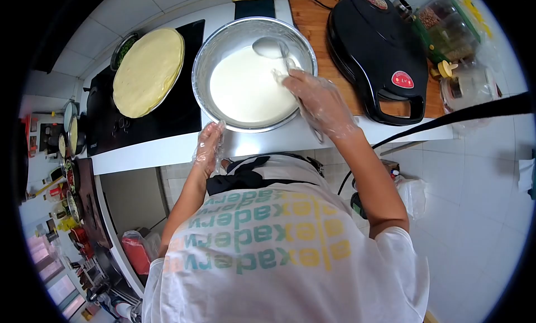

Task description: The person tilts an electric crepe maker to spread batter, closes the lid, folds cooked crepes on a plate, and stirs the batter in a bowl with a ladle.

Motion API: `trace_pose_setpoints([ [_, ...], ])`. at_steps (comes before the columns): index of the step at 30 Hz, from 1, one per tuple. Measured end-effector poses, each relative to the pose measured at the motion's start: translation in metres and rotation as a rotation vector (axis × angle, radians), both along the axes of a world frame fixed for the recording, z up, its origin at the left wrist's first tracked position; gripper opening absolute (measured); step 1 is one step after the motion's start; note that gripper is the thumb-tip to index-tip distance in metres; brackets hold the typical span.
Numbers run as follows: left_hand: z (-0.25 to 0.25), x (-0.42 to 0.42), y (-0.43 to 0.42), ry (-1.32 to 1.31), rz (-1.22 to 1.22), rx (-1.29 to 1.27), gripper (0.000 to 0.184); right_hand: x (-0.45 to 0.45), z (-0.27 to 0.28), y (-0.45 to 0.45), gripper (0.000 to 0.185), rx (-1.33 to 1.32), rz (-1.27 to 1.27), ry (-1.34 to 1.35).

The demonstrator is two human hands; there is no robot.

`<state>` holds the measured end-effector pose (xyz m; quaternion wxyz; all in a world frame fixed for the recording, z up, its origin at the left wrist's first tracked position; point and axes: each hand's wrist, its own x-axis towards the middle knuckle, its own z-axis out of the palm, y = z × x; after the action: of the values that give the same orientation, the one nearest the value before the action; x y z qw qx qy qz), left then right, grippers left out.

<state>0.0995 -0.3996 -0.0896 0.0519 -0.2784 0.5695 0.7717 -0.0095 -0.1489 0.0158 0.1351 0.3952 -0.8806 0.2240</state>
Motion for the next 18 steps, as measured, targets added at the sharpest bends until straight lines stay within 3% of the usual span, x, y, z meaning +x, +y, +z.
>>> trace_pose_setpoints([
  [6,0.000,0.001,-0.001,-0.003,-0.013,0.014,0.013,-0.002,-0.015,-0.003,0.028,-0.058,-0.084,-0.152],
  [12,-0.003,0.001,-0.002,0.015,-0.011,0.035,0.014,0.028,-0.041,0.019,0.028,-0.080,-0.108,-0.001],
  [18,-0.006,0.001,-0.003,0.005,-0.010,0.035,0.013,0.065,-0.024,0.014,0.030,-0.299,-0.166,-0.283],
])
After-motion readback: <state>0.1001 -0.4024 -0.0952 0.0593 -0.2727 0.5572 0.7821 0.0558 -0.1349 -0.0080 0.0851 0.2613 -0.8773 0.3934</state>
